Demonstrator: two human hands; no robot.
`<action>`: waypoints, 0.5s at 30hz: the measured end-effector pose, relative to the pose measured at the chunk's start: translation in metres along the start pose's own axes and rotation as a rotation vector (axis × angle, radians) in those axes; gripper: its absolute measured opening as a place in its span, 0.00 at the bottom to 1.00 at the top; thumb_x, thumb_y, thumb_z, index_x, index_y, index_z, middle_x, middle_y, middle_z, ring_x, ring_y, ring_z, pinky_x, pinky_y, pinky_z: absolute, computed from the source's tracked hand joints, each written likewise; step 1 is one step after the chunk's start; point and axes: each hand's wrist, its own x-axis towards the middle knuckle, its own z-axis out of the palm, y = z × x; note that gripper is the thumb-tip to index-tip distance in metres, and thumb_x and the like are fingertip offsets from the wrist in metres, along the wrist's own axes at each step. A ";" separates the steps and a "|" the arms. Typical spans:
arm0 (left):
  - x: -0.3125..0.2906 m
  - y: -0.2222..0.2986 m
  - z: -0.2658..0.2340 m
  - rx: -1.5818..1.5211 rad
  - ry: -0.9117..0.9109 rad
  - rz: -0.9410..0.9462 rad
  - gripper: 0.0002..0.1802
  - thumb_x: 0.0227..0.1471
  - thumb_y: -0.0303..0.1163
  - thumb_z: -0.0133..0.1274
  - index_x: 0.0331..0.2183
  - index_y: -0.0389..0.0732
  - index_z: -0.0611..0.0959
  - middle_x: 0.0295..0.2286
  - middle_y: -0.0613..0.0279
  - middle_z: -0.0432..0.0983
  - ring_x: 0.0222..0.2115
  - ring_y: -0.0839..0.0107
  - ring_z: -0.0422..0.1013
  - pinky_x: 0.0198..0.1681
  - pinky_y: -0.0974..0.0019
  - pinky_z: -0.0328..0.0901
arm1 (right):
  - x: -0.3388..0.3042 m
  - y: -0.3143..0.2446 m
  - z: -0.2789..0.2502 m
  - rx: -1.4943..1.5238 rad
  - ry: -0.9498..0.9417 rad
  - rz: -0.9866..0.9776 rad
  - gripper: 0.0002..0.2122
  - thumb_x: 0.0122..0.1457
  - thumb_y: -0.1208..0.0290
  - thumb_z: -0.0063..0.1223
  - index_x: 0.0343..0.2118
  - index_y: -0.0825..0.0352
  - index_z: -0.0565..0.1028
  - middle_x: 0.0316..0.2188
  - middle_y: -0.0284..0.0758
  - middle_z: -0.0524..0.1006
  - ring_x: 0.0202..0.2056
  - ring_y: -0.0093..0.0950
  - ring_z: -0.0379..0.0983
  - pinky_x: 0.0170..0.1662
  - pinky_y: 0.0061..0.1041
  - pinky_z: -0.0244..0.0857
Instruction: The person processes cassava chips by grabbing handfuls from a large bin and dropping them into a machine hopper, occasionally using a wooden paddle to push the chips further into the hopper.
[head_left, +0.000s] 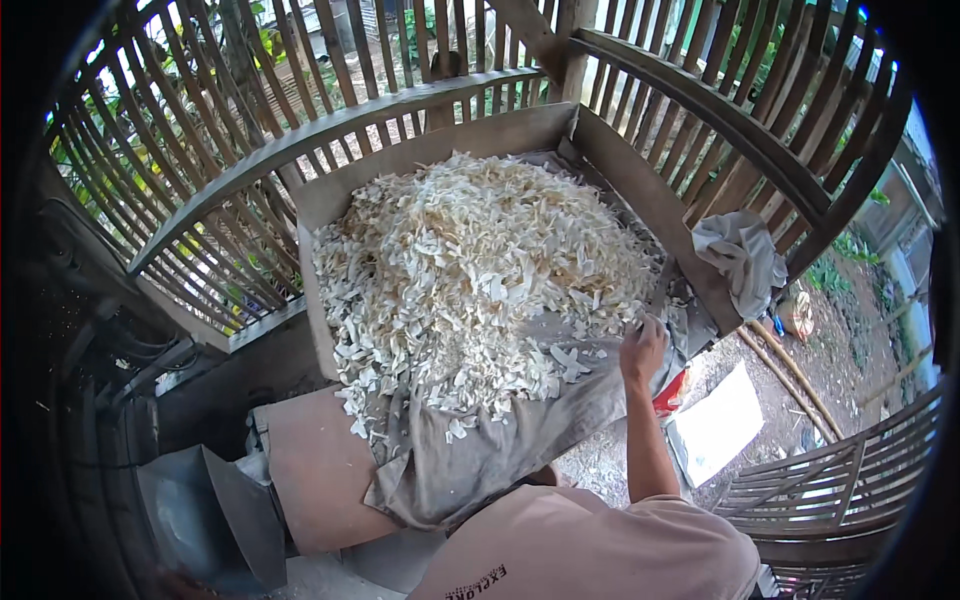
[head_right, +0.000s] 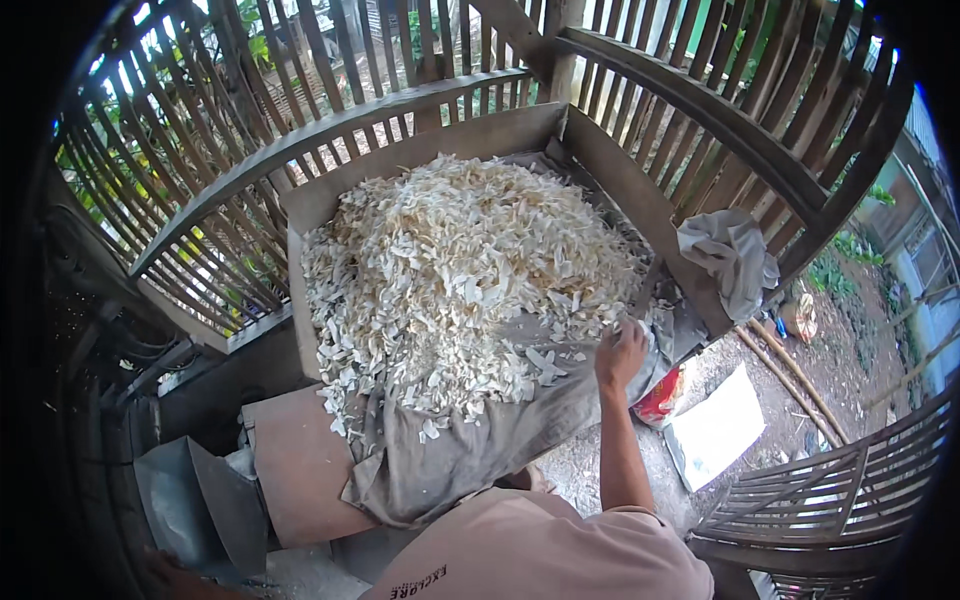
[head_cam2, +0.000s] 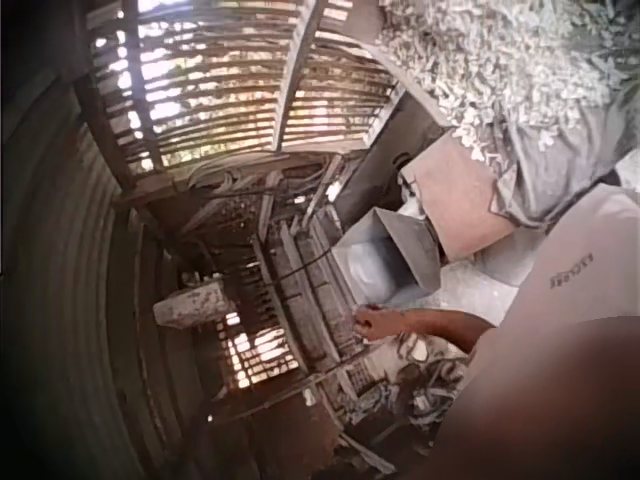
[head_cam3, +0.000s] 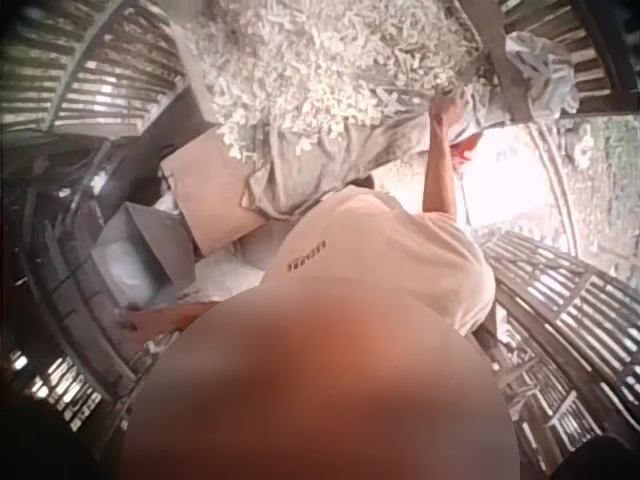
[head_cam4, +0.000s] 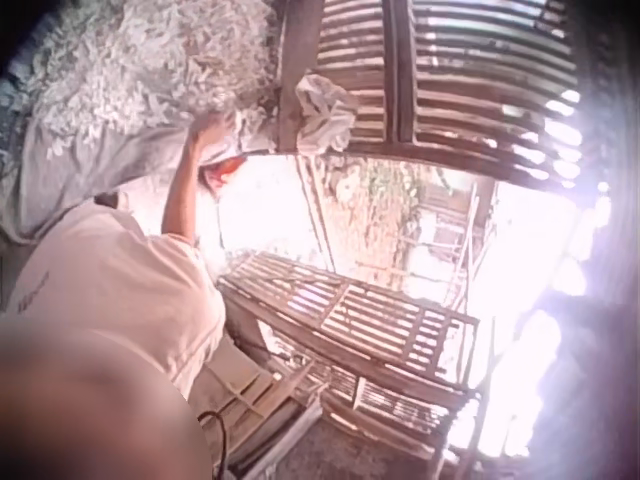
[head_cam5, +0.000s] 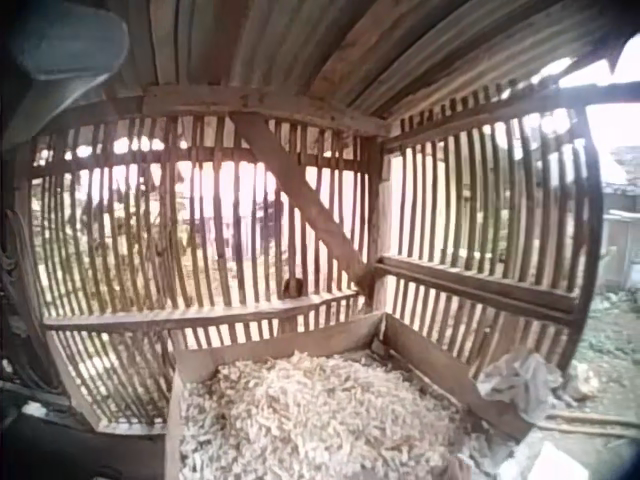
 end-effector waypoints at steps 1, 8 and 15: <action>-0.037 0.051 0.001 -0.080 0.213 -0.023 0.20 0.56 0.42 0.55 0.43 0.35 0.82 0.36 0.53 0.80 0.31 0.67 0.74 0.34 0.63 0.69 | 0.003 0.023 0.001 -0.149 -0.067 0.124 0.16 0.51 0.72 0.54 0.44 0.67 0.74 0.43 0.44 0.75 0.47 0.44 0.69 0.51 0.40 0.63; -0.047 0.042 0.018 0.050 0.155 0.122 0.23 0.60 0.45 0.49 0.44 0.35 0.82 0.36 0.58 0.81 0.34 0.70 0.76 0.36 0.67 0.70 | 0.036 0.074 0.011 -0.257 -0.333 0.402 0.18 0.46 0.70 0.51 0.41 0.73 0.73 0.32 0.49 0.74 0.38 0.48 0.73 0.42 0.39 0.69; -0.064 0.052 0.025 -0.094 -0.137 0.012 0.20 0.57 0.40 0.54 0.46 0.37 0.80 0.37 0.64 0.79 0.37 0.75 0.75 0.30 0.75 0.64 | 0.053 -0.022 -0.022 0.865 -0.307 0.732 0.09 0.50 0.76 0.51 0.33 0.73 0.72 0.20 0.32 0.72 0.15 0.26 0.71 0.13 0.22 0.59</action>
